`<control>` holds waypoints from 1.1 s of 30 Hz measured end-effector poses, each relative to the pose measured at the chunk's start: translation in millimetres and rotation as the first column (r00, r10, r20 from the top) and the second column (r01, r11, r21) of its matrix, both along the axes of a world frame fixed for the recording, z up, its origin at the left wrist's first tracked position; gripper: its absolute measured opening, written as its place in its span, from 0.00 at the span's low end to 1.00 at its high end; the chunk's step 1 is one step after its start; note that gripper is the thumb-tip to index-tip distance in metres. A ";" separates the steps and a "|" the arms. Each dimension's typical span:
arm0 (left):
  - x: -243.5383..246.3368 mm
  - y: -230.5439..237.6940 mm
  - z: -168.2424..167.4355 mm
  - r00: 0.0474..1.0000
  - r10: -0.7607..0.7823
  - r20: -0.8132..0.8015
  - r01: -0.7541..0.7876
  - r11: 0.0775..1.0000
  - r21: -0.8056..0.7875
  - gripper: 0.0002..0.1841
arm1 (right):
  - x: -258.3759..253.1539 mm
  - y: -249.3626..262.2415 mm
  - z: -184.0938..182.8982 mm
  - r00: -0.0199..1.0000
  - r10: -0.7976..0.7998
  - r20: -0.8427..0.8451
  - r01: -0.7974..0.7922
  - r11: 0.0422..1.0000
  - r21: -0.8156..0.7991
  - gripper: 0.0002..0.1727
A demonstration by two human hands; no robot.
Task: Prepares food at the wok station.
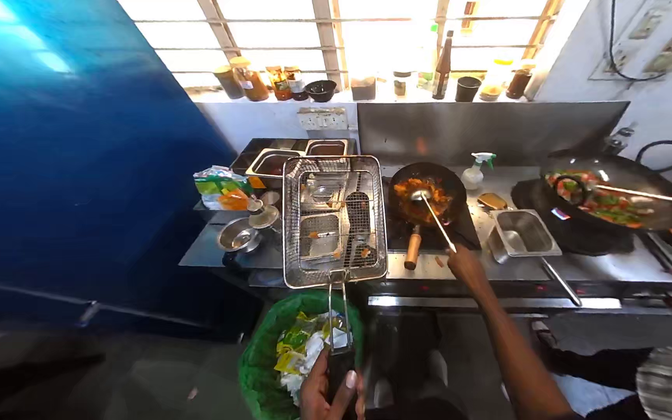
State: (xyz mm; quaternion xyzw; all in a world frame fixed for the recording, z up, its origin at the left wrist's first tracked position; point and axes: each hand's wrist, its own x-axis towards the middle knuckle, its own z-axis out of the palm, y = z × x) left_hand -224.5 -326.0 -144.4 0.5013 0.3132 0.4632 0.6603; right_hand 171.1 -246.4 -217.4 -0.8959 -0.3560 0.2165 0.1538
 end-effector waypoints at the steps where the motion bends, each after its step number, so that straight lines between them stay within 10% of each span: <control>1: -0.1 -0.3 0.1 1.000 -0.015 0.014 0.015 1.000 -0.006 0.21 | 5.3 4.6 -8.1 0.999 -0.015 0.033 0.015 1.000 -0.015 0.23; 8: 4.1 -4.4 -1.3 0.998 -0.053 -0.026 0.053 0.999 0.008 0.19 | -31.6 -12.3 53.7 1.000 0.017 -0.004 -0.017 0.987 -0.161 0.22; 25: 91.3 1.9 18.9 0.998 -0.025 0.055 0.026 0.999 -0.035 0.19 | 54.8 15.7 21.4 0.992 0.097 0.087 -0.090 0.992 -0.084 0.23; 33: 151.4 -5.0 28.4 0.995 0.096 0.030 -0.094 0.995 -0.041 0.24 | 76.7 -15.8 73.2 0.964 0.258 -0.065 -0.266 0.940 -0.212 0.23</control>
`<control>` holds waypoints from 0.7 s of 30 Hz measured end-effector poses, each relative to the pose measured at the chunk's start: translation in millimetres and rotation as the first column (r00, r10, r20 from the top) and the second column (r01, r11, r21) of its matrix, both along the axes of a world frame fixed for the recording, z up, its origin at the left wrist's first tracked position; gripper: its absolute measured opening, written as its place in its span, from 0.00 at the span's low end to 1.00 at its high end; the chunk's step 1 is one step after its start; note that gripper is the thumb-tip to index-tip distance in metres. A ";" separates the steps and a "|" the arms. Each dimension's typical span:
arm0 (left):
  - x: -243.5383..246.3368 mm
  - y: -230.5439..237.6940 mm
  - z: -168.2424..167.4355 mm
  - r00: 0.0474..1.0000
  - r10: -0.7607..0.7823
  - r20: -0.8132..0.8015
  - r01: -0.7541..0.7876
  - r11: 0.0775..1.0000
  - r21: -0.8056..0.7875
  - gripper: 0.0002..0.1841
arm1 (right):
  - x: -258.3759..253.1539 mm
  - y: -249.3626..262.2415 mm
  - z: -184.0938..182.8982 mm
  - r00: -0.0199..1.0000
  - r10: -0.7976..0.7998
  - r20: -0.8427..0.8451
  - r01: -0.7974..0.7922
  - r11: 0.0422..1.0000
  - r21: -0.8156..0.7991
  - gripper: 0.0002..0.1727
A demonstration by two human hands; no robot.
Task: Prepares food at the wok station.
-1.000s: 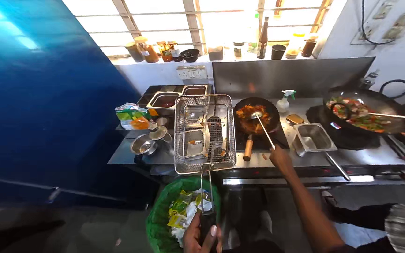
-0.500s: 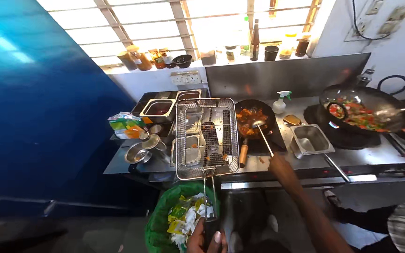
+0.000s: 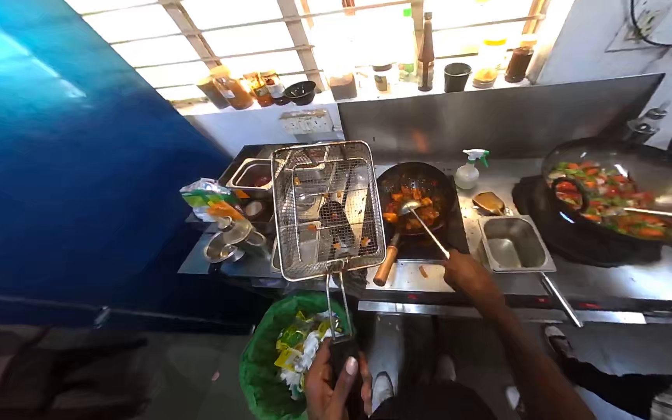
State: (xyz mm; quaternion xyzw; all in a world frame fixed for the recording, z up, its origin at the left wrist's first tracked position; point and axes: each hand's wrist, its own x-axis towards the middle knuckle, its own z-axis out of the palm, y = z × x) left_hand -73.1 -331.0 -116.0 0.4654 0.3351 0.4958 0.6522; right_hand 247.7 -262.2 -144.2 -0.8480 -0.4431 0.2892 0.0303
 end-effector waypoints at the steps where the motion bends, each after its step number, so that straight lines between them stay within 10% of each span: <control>1: 6.9 0.6 1.1 1.000 0.011 0.006 -0.011 1.000 -0.001 0.25 | 13.3 8.4 -11.0 1.000 0.016 0.006 -0.017 0.998 0.057 0.22; 21: 82.7 -10.9 0.3 0.984 0.178 0.007 -0.178 0.980 0.094 0.25 | 49.5 -14.6 12.3 0.996 0.084 -0.010 -0.084 0.995 -0.054 0.23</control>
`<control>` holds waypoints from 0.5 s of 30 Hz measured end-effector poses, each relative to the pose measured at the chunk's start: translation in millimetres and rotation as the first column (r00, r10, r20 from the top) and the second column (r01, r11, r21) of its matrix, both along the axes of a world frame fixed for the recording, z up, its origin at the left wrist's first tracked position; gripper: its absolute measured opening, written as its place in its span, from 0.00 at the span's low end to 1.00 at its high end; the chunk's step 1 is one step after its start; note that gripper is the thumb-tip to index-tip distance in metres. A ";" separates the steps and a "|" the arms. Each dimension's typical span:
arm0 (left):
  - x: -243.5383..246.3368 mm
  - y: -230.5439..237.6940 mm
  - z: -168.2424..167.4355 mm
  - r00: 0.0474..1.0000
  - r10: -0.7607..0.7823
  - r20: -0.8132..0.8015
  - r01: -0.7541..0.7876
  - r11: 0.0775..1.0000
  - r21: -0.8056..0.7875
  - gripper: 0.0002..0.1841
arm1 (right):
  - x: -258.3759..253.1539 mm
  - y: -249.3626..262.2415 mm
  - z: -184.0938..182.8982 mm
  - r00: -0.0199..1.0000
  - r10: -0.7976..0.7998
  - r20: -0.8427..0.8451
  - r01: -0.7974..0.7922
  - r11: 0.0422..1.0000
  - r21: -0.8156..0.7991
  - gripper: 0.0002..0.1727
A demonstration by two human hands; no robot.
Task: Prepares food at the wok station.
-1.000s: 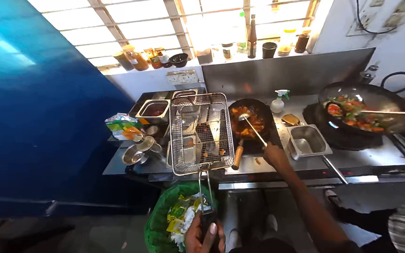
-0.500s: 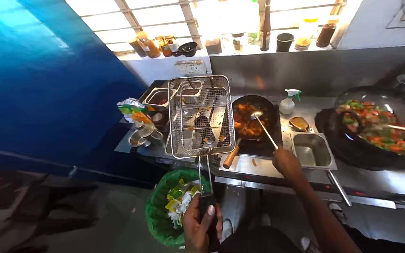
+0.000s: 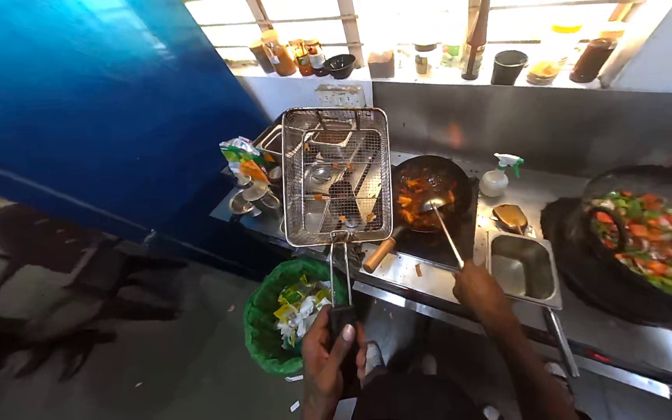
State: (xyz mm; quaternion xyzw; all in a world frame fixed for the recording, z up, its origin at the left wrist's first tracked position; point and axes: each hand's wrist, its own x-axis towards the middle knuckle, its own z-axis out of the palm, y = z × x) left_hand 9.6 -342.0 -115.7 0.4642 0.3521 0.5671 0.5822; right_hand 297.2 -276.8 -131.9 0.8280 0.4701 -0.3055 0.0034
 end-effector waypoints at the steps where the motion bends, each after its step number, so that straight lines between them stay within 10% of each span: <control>1: 2.0 1.9 1.1 1.000 0.012 -0.007 -0.012 1.000 0.002 0.25 | 2.6 3.9 -1.7 0.999 0.022 -0.024 -0.022 1.000 0.003 0.23; 6: 6.3 10.8 6.2 1.000 0.022 -0.003 -0.022 1.000 0.000 0.27 | 20.6 26.6 -71.8 0.999 -0.046 -0.019 0.048 0.985 0.165 0.25; 15: 2.1 23.0 3.5 0.999 -0.033 -0.003 0.033 0.999 -0.014 0.27 | -4.2 -3.2 -167.8 0.852 -0.197 -0.485 0.318 0.930 0.182 0.26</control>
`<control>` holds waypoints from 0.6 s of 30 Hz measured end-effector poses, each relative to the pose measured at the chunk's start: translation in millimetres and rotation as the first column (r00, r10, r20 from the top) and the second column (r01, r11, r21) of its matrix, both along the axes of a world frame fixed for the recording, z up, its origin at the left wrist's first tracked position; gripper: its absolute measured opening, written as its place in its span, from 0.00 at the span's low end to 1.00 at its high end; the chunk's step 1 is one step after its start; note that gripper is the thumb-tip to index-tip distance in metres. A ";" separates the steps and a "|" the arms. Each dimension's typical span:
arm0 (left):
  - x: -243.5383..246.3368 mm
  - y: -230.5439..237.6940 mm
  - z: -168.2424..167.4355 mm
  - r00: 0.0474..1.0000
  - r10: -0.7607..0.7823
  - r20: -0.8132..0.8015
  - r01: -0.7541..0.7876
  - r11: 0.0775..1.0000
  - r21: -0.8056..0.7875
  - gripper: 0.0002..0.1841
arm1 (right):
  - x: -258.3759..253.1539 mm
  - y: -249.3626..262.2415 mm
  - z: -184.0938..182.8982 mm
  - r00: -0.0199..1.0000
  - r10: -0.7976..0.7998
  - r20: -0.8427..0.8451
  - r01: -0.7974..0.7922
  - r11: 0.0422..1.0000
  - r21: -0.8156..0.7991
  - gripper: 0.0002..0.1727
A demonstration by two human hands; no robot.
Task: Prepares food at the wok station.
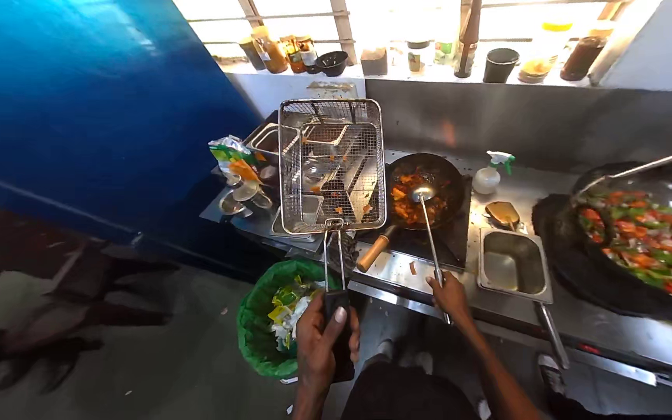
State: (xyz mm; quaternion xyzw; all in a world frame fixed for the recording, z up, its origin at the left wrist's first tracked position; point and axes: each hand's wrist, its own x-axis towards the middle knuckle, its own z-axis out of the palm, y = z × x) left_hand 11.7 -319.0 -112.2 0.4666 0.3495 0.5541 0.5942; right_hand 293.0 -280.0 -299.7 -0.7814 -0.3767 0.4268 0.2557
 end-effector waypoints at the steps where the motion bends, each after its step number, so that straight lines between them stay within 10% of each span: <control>1: -1.1 1.8 -0.3 1.000 -0.010 0.007 0.010 1.000 0.000 0.27 | -0.3 1.1 -1.5 1.000 0.003 0.007 -0.003 1.000 0.002 0.29; 11: -18.4 31.3 9.4 0.991 -0.132 -0.011 0.131 0.991 -0.018 0.28 | -8.9 -37.4 11.7 0.983 -0.183 0.016 0.182 0.982 0.049 0.44; 18: 10.7 34.9 21.8 0.954 -0.274 0.120 0.268 0.961 0.065 0.23 | -34.3 -129.1 53.7 0.909 -0.406 0.092 0.358 0.876 0.323 0.32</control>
